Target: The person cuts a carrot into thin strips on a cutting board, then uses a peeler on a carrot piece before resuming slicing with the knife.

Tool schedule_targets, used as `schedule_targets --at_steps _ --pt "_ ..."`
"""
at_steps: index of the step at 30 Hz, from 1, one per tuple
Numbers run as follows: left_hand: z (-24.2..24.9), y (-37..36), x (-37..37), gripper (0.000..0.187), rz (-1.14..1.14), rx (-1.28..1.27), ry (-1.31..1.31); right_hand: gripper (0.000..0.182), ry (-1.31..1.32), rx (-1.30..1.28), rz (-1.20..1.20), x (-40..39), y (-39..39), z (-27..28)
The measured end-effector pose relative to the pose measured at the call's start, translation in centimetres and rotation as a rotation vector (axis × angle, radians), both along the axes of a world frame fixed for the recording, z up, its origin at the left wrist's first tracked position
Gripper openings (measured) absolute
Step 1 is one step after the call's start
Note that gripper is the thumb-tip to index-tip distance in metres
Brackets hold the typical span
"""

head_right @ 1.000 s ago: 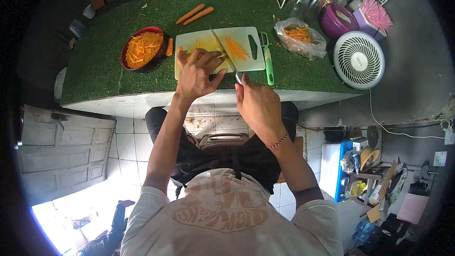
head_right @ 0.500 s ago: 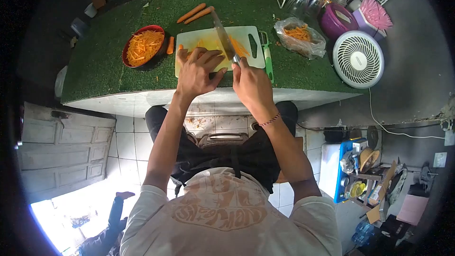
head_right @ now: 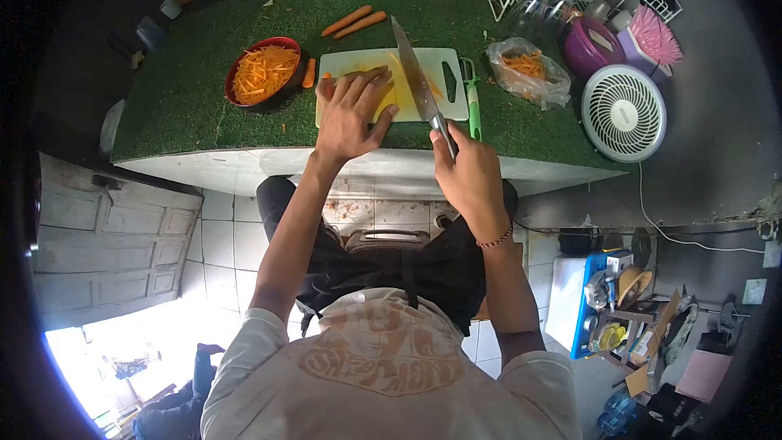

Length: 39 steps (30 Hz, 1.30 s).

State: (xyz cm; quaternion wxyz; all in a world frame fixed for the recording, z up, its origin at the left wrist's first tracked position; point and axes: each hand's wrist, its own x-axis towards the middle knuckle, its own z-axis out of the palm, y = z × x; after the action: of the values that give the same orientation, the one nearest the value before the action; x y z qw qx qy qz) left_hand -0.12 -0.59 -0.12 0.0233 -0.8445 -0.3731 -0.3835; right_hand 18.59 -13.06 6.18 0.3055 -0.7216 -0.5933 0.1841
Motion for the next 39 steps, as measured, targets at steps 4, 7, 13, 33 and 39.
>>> schedule_targets --at_steps 4,7,13,33,39 --pt "0.9 0.1 1.0 0.059 -0.031 -0.018 -0.043 0.026 0.065 0.050 -0.027 0.3 -1.3 -1.0" --pt "1.3 0.3 2.0 0.059 -0.060 -0.051 -0.017 0.029 0.189 0.020 -0.045 -0.1 -2.0 -0.2" --pt "0.3 0.9 2.5 0.049 -0.024 -0.092 0.059 0.035 0.301 -0.086 -0.145 0.3 -2.6 0.6" --pt "1.3 0.7 -1.0 0.028 0.256 -0.193 0.181 0.025 -0.019 -0.114 -0.039 -0.4 -2.0 -0.5" --pt "0.3 -0.3 -0.1 0.032 0.263 -0.129 0.163 0.021 0.076 -0.070 0.023 -1.0 -2.3 0.2"
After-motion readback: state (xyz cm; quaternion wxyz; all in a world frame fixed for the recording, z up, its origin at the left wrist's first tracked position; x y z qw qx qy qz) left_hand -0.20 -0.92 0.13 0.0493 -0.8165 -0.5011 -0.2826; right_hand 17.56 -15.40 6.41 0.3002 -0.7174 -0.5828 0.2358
